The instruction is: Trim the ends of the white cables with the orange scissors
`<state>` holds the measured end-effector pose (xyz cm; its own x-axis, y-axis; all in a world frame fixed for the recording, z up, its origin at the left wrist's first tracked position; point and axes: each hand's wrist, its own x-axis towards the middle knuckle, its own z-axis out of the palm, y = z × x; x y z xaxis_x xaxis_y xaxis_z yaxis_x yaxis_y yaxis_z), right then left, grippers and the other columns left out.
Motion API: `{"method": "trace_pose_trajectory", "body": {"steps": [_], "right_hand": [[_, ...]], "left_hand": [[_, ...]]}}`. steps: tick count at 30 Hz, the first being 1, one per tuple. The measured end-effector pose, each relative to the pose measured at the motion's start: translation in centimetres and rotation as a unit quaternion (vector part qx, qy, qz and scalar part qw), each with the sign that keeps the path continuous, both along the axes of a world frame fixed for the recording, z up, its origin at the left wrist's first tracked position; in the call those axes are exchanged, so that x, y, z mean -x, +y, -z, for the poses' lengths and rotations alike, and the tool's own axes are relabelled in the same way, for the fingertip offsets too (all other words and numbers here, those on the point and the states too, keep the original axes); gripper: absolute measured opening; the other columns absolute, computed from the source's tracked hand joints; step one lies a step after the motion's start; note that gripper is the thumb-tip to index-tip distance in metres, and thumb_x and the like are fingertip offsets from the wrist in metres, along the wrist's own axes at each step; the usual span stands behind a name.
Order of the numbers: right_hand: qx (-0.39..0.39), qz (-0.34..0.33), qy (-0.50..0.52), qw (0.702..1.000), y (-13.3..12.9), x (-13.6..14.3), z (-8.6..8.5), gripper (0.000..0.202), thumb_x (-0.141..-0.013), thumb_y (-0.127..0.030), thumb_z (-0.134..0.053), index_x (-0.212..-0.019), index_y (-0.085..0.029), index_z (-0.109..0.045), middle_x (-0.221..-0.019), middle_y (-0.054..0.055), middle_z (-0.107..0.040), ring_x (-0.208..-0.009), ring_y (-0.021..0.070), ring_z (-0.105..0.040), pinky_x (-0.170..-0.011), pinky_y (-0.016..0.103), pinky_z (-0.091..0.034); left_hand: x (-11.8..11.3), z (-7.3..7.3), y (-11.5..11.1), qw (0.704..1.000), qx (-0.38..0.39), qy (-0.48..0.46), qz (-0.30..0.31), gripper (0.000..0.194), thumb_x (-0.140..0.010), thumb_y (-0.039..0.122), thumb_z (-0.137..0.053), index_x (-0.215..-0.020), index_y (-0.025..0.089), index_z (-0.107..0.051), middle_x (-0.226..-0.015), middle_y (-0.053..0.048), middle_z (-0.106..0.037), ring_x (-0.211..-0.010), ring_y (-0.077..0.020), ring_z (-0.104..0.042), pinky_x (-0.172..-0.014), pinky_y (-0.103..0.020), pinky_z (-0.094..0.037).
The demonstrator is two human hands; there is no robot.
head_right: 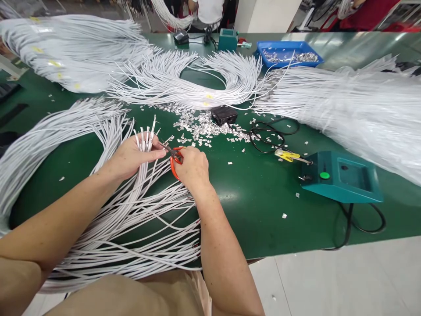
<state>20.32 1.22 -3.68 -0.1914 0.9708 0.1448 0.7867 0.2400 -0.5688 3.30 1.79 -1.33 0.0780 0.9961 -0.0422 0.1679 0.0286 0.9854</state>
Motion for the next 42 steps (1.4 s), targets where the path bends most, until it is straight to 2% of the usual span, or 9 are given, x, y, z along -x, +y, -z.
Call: {"method": "trace_pose_trajectory", "body": {"steps": [8,13,18,28,32,34,38,40,42], "right_hand": [[-0.029,0.004,-0.041,0.999,-0.2,0.0,0.1,0.028,-0.087,-0.035,-0.053,-0.066,-0.018,-0.059,-0.076,0.003,-0.062,-0.070,0.0147,-0.053,-0.062,0.028,-0.030],[-0.030,-0.006,-0.040,0.999,-0.3,0.1,0.2,0.029,-0.089,-0.036,-0.052,-0.067,-0.018,-0.059,-0.075,0.003,-0.061,-0.070,0.0146,-0.053,-0.062,0.028,-0.030],[-0.038,-0.011,-0.045,0.998,-0.3,0.1,0.2,0.025,-0.088,-0.031,-0.052,-0.068,-0.018,-0.059,-0.075,0.003,-0.062,-0.072,0.0149,-0.054,-0.063,0.028,-0.029],[-0.032,-0.033,-0.015,0.999,-0.2,0.0,0.4,0.028,-0.087,-0.040,-0.056,-0.072,-0.018,-0.062,-0.078,0.005,-0.062,-0.075,0.0163,-0.054,-0.065,0.028,-0.032],[-0.003,-0.036,0.025,0.999,-0.1,-0.4,-0.1,0.021,-0.083,-0.032,-0.057,-0.068,-0.018,-0.061,-0.076,0.002,-0.060,-0.070,0.0139,-0.051,-0.061,0.026,-0.031],[0.016,-0.018,0.053,0.998,0.0,-0.5,-0.3,0.016,-0.080,-0.027,-0.056,-0.068,-0.019,-0.061,-0.075,0.002,-0.060,-0.066,0.0129,-0.049,-0.059,0.025,-0.030],[0.067,0.024,0.134,0.988,0.1,-0.6,-0.5,0.012,-0.076,-0.028,-0.058,-0.073,-0.018,-0.065,-0.074,0.000,-0.063,-0.063,0.0122,-0.048,-0.058,0.025,-0.033],[0.083,0.041,0.207,0.974,0.1,-0.5,-0.7,0.013,-0.074,-0.029,-0.062,-0.074,-0.018,-0.068,-0.074,0.000,-0.065,-0.065,0.0130,-0.053,-0.062,0.026,-0.038],[0.100,0.052,0.318,0.941,0.1,-0.2,-1.0,0.015,-0.072,-0.031,-0.064,-0.077,-0.018,-0.071,-0.076,0.001,-0.067,-0.071,0.0143,-0.057,-0.067,0.027,-0.042]], "left_hand": [[-0.1,-0.4,-0.2,0.993,-0.050,0.105,-0.012,0.027,-0.062,0.031,-0.079,-0.078,0.018,-0.062,-0.081,-0.001,-0.069,-0.076,-0.0176,-0.064,-0.076,-0.032,-0.049],[-0.2,-0.5,-0.3,0.987,-0.066,0.144,-0.033,0.023,-0.063,0.029,-0.078,-0.075,0.019,-0.060,-0.075,0.001,-0.069,-0.074,-0.0179,-0.065,-0.073,-0.031,-0.049],[-0.2,-0.5,-0.4,0.989,-0.061,0.134,-0.026,0.022,-0.066,0.027,-0.075,-0.076,0.019,-0.058,-0.074,0.001,-0.070,-0.075,-0.0192,-0.067,-0.075,-0.033,-0.050],[-0.2,-1.0,-0.6,0.995,-0.029,0.090,0.018,0.017,-0.071,0.021,-0.066,-0.075,0.021,-0.050,-0.076,0.001,-0.071,-0.079,-0.0210,-0.071,-0.079,-0.034,-0.053],[-0.1,-1.3,-0.5,0.997,-0.009,0.075,0.028,0.017,-0.070,0.023,-0.067,-0.076,0.021,-0.051,-0.072,0.000,-0.072,-0.079,-0.0212,-0.071,-0.080,-0.035,-0.053],[-0.1,-1.4,-0.5,0.996,-0.017,0.086,0.014,0.019,-0.069,0.026,-0.071,-0.076,0.021,-0.054,-0.072,0.000,-0.072,-0.079,-0.0216,-0.071,-0.080,-0.035,-0.053],[-0.2,-1.6,-0.7,0.992,-0.046,0.114,-0.020,0.022,-0.066,0.031,-0.075,-0.075,0.020,-0.057,-0.077,-0.001,-0.073,-0.080,-0.0211,-0.069,-0.082,-0.035,-0.052],[-0.3,-1.7,-0.7,0.988,-0.054,0.140,-0.036,0.022,-0.066,0.031,-0.075,-0.075,0.019,-0.059,-0.080,-0.001,-0.073,-0.080,-0.0200,-0.068,-0.081,-0.034,-0.051],[-0.3,-1.8,-0.8,0.982,-0.063,0.170,-0.046,0.020,-0.065,0.030,-0.075,-0.074,0.019,-0.061,-0.081,-0.001,-0.073,-0.078,-0.0189,-0.066,-0.078,-0.032,-0.050]]}}
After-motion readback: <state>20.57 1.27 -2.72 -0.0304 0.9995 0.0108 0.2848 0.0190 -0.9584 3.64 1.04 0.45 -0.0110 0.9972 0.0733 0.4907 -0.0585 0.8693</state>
